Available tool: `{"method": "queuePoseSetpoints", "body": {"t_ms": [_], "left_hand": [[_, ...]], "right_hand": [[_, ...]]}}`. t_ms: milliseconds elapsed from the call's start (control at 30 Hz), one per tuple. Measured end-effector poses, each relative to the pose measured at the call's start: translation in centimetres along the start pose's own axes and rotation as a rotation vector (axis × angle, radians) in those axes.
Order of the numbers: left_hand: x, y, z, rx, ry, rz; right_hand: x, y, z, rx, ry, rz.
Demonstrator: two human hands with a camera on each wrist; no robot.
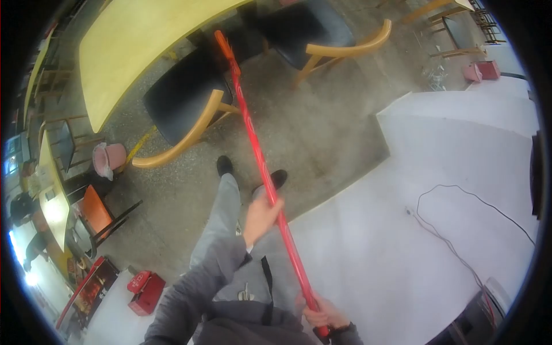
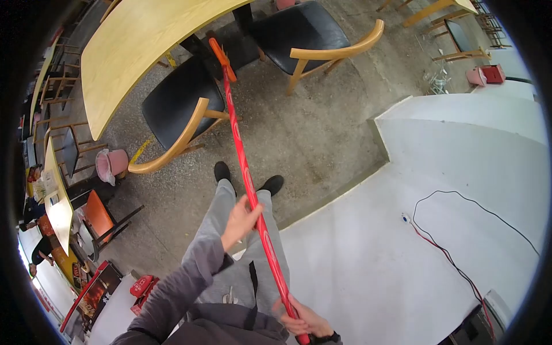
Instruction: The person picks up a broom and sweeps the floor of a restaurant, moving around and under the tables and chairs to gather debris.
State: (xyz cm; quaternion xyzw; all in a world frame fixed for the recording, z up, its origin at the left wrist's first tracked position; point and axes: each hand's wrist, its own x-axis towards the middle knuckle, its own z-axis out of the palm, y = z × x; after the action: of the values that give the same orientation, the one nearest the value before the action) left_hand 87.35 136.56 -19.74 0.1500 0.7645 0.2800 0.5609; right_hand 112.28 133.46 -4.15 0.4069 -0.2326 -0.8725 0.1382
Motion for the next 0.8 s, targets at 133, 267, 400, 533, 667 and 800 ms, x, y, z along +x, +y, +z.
{"method": "queuePoseSetpoints", "body": {"t_ms": [133, 267, 400, 533, 667, 800], "left_hand": [[3.8, 1.3, -1.8, -0.021, -0.017, -0.067], [3.2, -2.0, -0.4, -0.026, -0.043, -0.088], [-1.4, -5.6, 2.6, 0.03, -0.276, -0.149], [-7.9, -1.2, 3.4, -0.061, -0.339, -0.265], [-7.3, 0.1, 3.7, -0.144, -0.265, -0.094], [-0.5, -0.7, 3.1, -0.111, -0.141, 0.046]], "right_hand": [[3.1, -3.1, 0.9, 0.06, -0.018, -0.067], [1.9, -1.7, 1.7, 0.049, -0.013, -0.108], [-2.6, 2.9, 0.1, 0.08, 0.11, -0.017], [-7.5, 6.3, 1.2, -0.173, 0.218, -0.051], [-7.3, 5.9, 2.2, -0.187, 0.257, -0.147], [-3.0, 0.2, 4.2, -0.406, 0.349, -0.11]]}}
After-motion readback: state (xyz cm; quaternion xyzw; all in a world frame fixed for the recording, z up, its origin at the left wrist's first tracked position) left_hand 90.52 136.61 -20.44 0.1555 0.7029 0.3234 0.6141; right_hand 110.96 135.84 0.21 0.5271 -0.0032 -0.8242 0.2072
